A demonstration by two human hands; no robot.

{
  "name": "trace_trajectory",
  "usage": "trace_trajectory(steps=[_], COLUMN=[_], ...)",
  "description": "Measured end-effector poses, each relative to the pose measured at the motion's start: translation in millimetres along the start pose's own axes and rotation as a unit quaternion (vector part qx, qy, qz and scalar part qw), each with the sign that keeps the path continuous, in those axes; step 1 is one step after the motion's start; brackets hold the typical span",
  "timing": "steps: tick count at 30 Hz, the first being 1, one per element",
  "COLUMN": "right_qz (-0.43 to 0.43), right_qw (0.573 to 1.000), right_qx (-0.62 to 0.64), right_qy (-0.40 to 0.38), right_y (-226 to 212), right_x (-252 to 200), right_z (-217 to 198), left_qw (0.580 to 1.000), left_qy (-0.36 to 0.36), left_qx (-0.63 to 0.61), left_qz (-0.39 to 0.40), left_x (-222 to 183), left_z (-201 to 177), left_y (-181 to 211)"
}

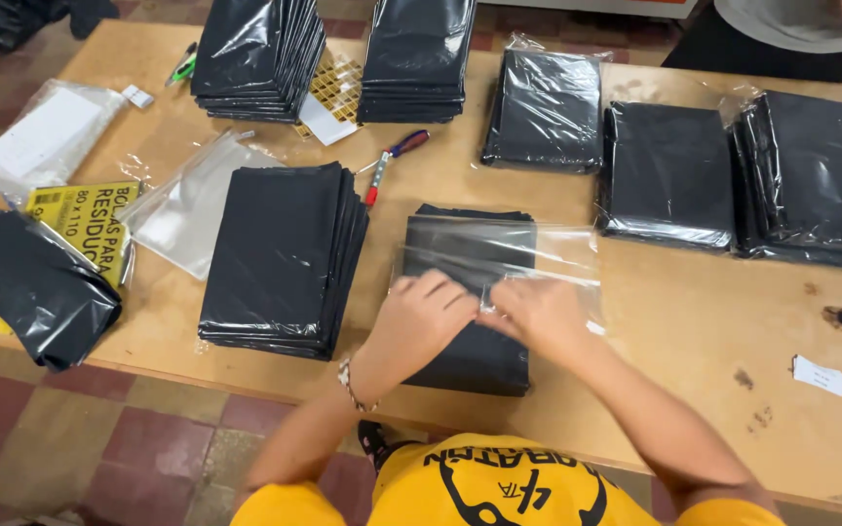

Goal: The person stacks black plastic bags, places them into clear plastic sleeves, and affixes white labels to the packages. The person repeats this process for multiple stacks, placing the finished packages on the table.

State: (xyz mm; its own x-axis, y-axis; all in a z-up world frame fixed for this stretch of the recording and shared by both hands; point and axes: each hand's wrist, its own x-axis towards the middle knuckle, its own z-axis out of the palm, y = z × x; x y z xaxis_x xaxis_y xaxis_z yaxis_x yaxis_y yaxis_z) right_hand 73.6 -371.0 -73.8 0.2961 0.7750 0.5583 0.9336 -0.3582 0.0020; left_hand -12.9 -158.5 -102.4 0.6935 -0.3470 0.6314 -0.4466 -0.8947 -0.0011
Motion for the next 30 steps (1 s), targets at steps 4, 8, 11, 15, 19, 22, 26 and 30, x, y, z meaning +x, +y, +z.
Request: trace_trajectory(steps=[4, 8, 11, 15, 19, 22, 26, 30], right_qz=[0.026, 0.009, 0.014, 0.123, 0.183, 0.212, 0.264, 0.329], right_qw=[0.992, 0.987, 0.985, 0.967, 0.949, 0.923, 0.898, 0.891], right_qx=[0.11, 0.114, 0.102, 0.105, 0.106, 0.122, 0.105, 0.033], right_qy=[-0.064, -0.116, -0.14, -0.196, -0.232, -0.296, -0.338, -0.311], right_y=[-20, -37, -36, -32, -27, -32, -32, -10], right_x=[-63, -88, -112, -122, -114, -120, -117, -120], right_z=[76, 90, 113, 124, 118, 118, 97, 86], left_qw=[0.982, 0.932, 0.914, 0.885, 0.881, 0.874, 0.895, 0.936], left_qy=[-0.124, -0.26, -0.298, -0.339, -0.361, -0.371, -0.265, -0.206], left_qx=[-0.134, -0.216, -0.216, -0.179, -0.098, -0.142, -0.235, -0.189], left_qz=[-0.041, -0.131, -0.169, -0.265, -0.289, -0.279, -0.27, -0.214], left_x=[-38, -71, -98, -104, -96, -83, -61, -50], left_z=[2, 19, 59, 88, 107, 92, 48, 30], left_y=[4, 11, 10, 17, 26, 28, 34, 42])
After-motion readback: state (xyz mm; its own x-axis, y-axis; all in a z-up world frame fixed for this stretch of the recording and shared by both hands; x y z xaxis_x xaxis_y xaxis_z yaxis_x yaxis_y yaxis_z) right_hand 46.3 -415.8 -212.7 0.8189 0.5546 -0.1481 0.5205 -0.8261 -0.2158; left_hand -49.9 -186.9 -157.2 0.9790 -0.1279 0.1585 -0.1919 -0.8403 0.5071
